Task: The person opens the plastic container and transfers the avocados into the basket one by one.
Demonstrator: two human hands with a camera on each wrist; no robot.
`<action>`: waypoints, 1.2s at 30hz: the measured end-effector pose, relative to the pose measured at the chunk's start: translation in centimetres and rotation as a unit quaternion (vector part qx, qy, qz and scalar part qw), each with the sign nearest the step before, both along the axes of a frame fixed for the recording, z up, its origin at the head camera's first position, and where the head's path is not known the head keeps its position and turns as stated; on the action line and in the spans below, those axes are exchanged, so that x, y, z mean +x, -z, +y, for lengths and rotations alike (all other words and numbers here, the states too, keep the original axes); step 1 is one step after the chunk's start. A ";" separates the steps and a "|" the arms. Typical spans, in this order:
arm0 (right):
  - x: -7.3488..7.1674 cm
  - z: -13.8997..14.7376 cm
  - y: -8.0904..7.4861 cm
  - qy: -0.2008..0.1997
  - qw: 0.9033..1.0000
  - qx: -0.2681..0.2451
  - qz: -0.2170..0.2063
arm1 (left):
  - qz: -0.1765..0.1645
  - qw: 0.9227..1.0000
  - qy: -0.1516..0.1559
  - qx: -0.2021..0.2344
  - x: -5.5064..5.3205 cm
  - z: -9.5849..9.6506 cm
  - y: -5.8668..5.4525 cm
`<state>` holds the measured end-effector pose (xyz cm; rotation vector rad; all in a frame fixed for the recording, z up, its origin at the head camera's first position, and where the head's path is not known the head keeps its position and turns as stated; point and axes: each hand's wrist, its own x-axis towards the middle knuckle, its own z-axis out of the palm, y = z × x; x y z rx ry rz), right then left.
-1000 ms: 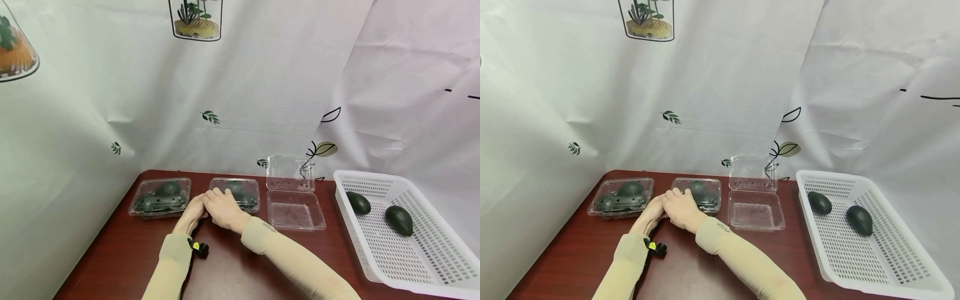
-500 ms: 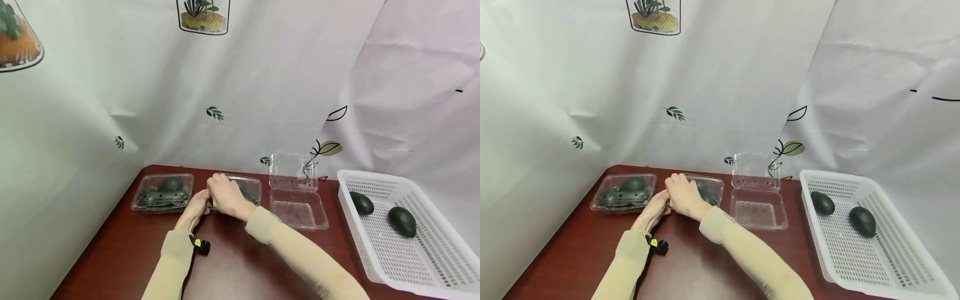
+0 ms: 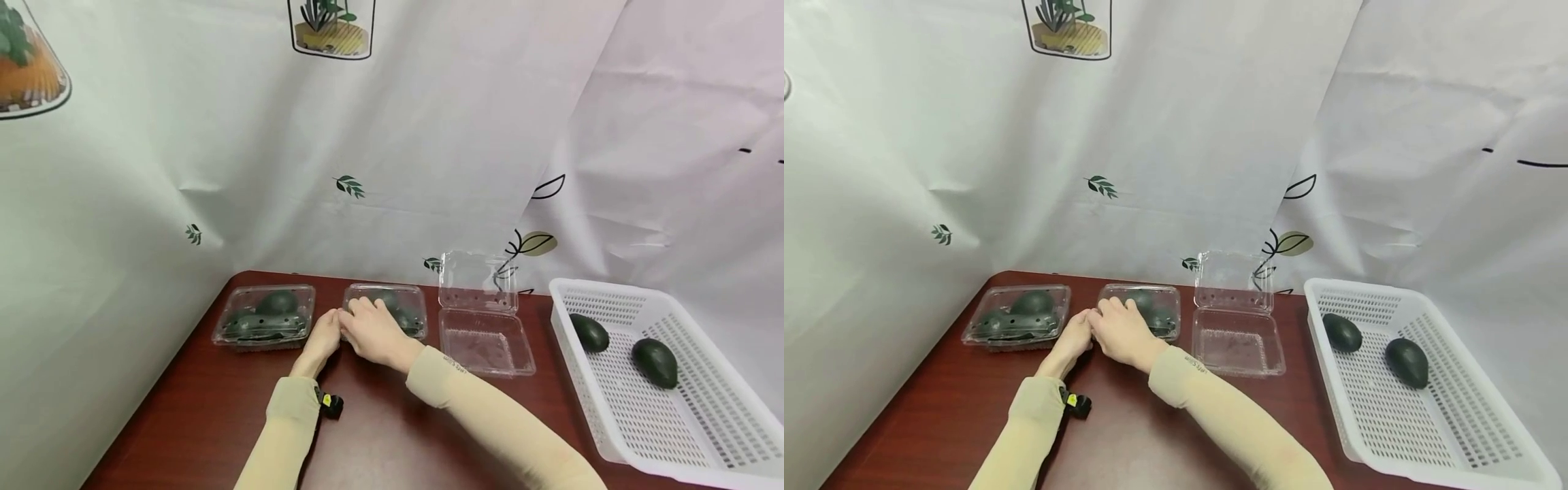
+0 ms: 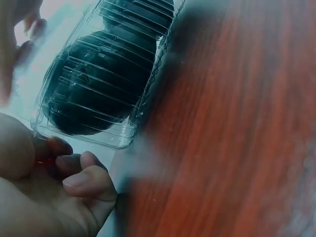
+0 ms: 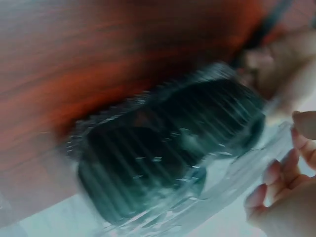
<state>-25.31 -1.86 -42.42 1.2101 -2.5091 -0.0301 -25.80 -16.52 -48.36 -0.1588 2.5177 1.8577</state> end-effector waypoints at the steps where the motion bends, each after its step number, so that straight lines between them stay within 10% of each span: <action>1: 0.1 0.3 0.2 -0.006 1.000 0.005 0.016 | 0.003 1.000 0.000 -0.009 0.0 0.1 0.0; 18: 0.1 8.0 0.7 -0.045 0.990 0.024 0.130 | 0.017 0.997 -0.032 -0.065 0.0 0.7 -0.3; 36: -0.4 10.7 0.7 -0.026 0.982 0.097 0.159 | 0.020 0.993 0.039 -0.105 0.1 1.1 -0.8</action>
